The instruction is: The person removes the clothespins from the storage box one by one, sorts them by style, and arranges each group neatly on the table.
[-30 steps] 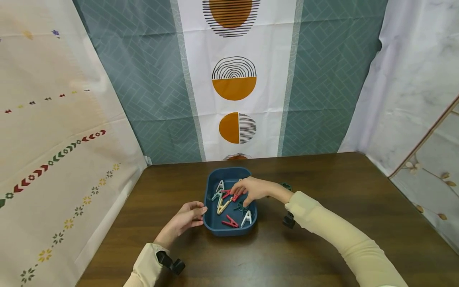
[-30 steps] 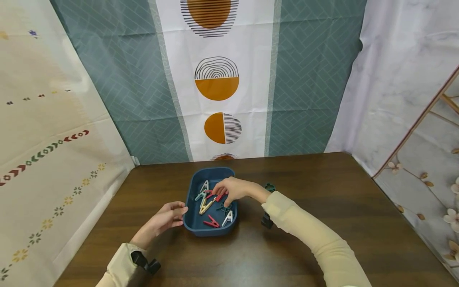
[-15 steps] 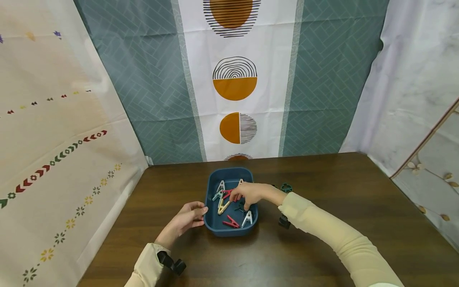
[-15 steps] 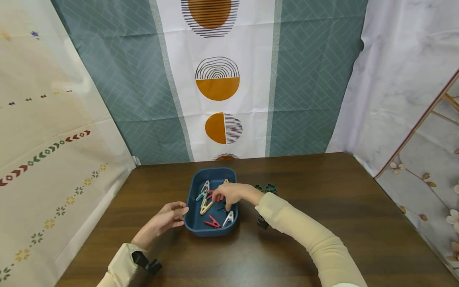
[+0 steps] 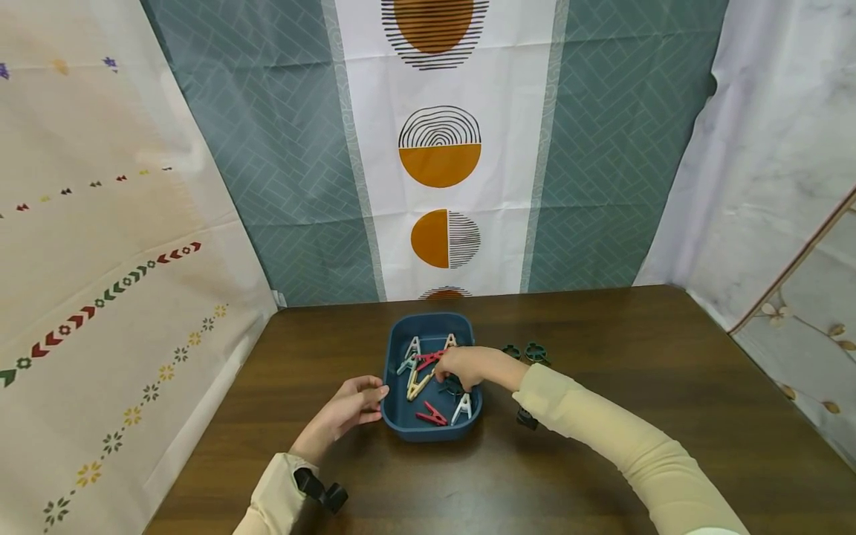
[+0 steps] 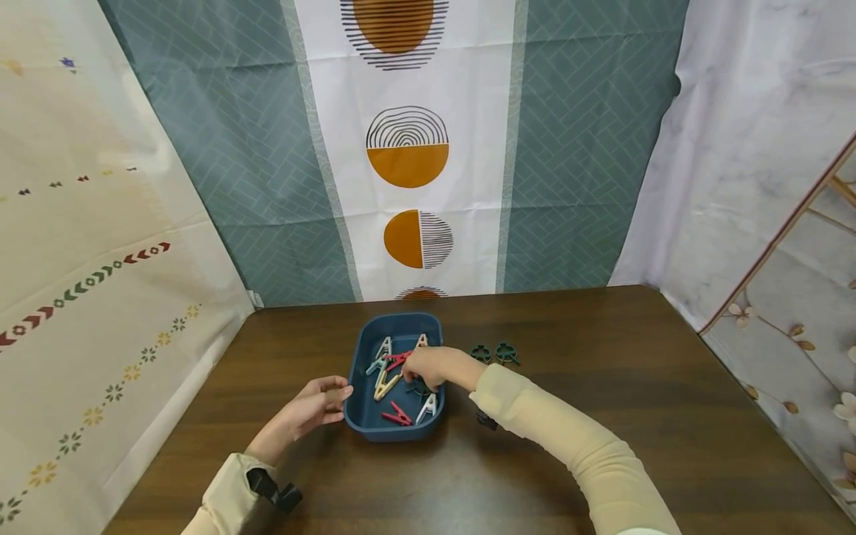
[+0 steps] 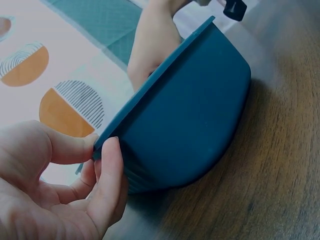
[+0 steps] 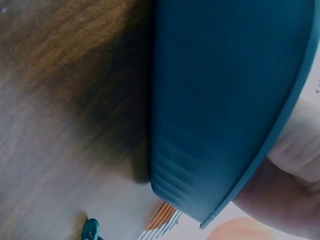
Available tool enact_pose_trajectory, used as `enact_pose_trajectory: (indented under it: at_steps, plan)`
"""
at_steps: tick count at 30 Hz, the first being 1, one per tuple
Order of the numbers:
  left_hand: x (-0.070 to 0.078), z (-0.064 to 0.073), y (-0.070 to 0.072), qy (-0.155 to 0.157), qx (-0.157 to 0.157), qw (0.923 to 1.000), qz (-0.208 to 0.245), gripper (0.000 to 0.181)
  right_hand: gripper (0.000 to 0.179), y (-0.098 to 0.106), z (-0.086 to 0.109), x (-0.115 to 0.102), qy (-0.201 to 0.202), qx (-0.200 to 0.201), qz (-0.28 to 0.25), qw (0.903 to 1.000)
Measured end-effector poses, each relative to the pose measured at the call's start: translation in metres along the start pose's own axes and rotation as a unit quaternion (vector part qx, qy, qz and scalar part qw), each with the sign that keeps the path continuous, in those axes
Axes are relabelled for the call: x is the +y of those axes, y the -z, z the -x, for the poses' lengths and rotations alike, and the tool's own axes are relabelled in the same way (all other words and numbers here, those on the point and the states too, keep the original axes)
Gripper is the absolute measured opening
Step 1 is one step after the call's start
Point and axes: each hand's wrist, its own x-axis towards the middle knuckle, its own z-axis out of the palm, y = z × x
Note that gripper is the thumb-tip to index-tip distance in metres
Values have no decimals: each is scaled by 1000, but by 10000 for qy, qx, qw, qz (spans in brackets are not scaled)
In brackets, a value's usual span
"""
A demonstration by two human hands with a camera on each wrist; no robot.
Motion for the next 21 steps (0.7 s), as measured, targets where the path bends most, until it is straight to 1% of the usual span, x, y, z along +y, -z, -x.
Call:
enact_pose_trajectory:
  at_steps: [3,5,8,9,11,13,16,17,18,19,20,21]
  plan:
    - [0,-1,0,5,10,10000,-12,26,45,-3,-2,0,60,180,-48,9998]
    - [0,-1,0,10,10,10000,-16,25,46,-6,-4,0,274,364,-144,9989]
    - [-1,-1,0,13,-13,10000,-10,24,51,-10,-7,1,705,620,-330,9950]
    - [-1,-1,0,17,-16,10000,-6,24,51,-11,-9,1,851,684,-437,9931]
    - [-1,-2,0,13,-8,10000,-2,24,51,-11,-11,2,1042,744,-918,9875]
    - [0,-2,-1,9,18,10000,7,23,51,-10,-13,5,1030,743,-1615,9787]
    - [1,-3,-1,4,28,10000,-17,22,51,-5,-14,11,832,676,-2705,9567]
    - [1,-3,-1,11,35,10000,-14,21,51,-4,-13,12,740,656,-2928,9510]
    - [1,-3,-1,20,36,10000,-21,22,51,-2,-12,14,666,624,-3072,9473]
    - [0,-3,-1,26,32,10000,-29,22,50,-2,-12,15,614,578,-3136,9458]
    - [0,-3,-1,30,20,10000,-37,22,50,-1,-11,15,560,527,-3144,9462]
    - [0,-3,-1,48,25,10000,-24,23,50,-1,-10,15,517,473,-3083,9487]
